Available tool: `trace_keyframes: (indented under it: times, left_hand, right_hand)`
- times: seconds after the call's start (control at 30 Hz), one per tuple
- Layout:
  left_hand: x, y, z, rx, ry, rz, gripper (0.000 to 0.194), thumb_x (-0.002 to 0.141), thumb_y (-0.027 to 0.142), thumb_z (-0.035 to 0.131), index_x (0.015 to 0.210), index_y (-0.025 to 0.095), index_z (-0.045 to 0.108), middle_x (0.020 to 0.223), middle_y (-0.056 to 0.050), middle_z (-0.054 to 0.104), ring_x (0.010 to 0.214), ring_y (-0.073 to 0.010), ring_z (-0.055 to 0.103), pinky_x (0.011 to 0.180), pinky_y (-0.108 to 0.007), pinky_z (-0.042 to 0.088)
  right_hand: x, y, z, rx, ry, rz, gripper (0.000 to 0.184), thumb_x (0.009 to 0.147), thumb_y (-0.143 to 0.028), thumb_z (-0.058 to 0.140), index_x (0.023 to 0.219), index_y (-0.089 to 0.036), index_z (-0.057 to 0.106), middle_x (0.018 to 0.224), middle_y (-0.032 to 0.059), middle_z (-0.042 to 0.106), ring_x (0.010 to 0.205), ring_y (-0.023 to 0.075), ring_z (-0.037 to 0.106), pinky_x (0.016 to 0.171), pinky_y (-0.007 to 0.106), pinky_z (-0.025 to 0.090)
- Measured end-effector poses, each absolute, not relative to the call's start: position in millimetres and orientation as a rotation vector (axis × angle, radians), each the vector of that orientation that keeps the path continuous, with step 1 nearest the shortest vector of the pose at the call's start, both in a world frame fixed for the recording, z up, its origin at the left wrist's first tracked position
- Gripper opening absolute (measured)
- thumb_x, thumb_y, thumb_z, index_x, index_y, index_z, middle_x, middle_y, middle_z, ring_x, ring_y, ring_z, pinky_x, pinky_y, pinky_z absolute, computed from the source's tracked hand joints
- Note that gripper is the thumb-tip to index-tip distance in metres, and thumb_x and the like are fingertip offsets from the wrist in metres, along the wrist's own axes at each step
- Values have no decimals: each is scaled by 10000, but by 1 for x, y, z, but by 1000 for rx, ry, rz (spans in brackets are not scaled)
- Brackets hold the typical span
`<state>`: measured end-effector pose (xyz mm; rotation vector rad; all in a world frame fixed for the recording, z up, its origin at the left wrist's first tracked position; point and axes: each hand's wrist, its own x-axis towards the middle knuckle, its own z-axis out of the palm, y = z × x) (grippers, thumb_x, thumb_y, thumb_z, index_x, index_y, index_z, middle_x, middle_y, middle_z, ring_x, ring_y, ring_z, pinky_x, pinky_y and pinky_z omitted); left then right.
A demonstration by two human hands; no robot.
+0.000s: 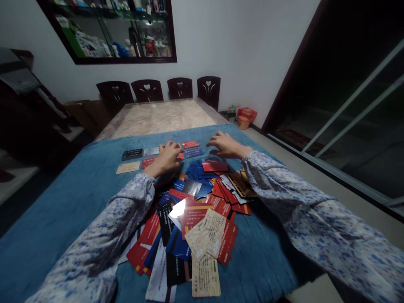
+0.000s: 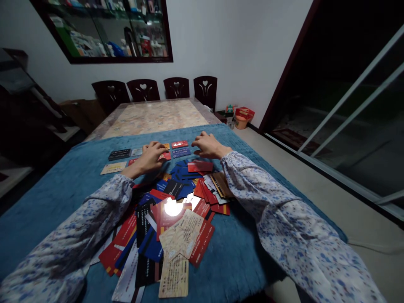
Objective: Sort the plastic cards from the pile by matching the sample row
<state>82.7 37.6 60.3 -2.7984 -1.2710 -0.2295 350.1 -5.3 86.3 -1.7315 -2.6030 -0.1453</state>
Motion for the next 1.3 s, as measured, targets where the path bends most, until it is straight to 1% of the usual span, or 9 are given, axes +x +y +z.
trace_keyframes:
  times: [0.13, 0.3, 0.57, 0.67, 0.8, 0.93, 1.03, 1.13, 1.3]
  left_hand:
    - [95, 28, 63, -2822, -1194, -282, 368, 859, 165, 544, 1190, 212, 696, 1326, -151, 599, 1332, -359, 405, 1024, -548, 353]
    - [110, 18, 63, -2857, -1104, -302, 348, 855, 191, 568, 1172, 228, 707, 1335, -134, 594, 1336, -358, 401, 1046, -562, 347]
    - [138, 4, 63, -2932, -982, -280, 359, 885, 177, 553, 1215, 192, 693, 1374, -163, 583, 1366, -364, 394, 1083, -597, 325]
    - [151, -2, 62, -2966, -931, -308, 294, 906, 242, 590, 1173, 200, 704, 1344, -156, 597, 1352, -377, 401, 1068, -607, 328]
    - [170, -14, 60, -2999, -831, -299, 247, 932, 267, 588, 1138, 192, 702, 1332, -153, 596, 1347, -353, 400, 1073, -579, 323]
    - [189, -24, 57, -3027, -754, -292, 271, 934, 213, 561, 1172, 179, 686, 1371, -159, 580, 1358, -349, 393, 1060, -562, 333]
    - [200, -30, 53, -3039, -658, -329, 274, 932, 234, 574, 1179, 185, 682, 1362, -160, 590, 1365, -355, 390, 1056, -571, 331]
    - [209, -35, 51, -3042, -576, -354, 287, 930, 209, 554, 1193, 193, 668, 1369, -151, 601, 1377, -349, 393, 1054, -573, 337]
    - [222, -45, 48, -3084, -492, -263, 294, 949, 219, 531, 1215, 177, 649, 1408, -147, 602, 1414, -359, 378, 1077, -600, 328]
  right_hand:
    - [361, -15, 83, -1718, -2587, -151, 396, 962, -335, 613, 1330, -205, 682, 1338, 148, 664, 1237, 336, 470, 878, 411, 374]
    - [375, -29, 77, -1736, -2552, -160, 381, 953, -322, 613, 1310, -216, 694, 1313, 143, 675, 1187, 318, 481, 849, 396, 369]
    - [401, -61, 69, -1795, -2501, -155, 374, 960, -301, 590, 1306, -212, 702, 1305, 145, 688, 1151, 314, 494, 843, 409, 375]
    - [414, -70, 62, -1837, -2478, -162, 376, 952, -311, 603, 1302, -217, 703, 1288, 150, 697, 1164, 324, 502, 839, 410, 385]
    - [432, -80, 48, -1862, -2454, -202, 365, 948, -331, 604, 1284, -238, 714, 1278, 149, 699, 1168, 329, 509, 841, 413, 394]
    - [446, -94, 38, -1917, -2380, -231, 364, 935, -315, 616, 1280, -251, 716, 1243, 140, 711, 1151, 320, 524, 854, 424, 405]
    - [456, -105, 34, -1876, -2404, -186, 359, 957, -354, 590, 1272, -241, 719, 1254, 142, 708, 1142, 318, 537, 858, 429, 418]
    - [464, -114, 28, -1860, -2394, -159, 364, 965, -384, 583, 1267, -234, 721, 1217, 139, 721, 1137, 327, 548, 857, 436, 428]
    - [472, -127, 15, -1847, -2321, -183, 346, 975, -411, 574, 1225, -238, 738, 1175, 132, 730, 1116, 331, 569, 815, 423, 435]
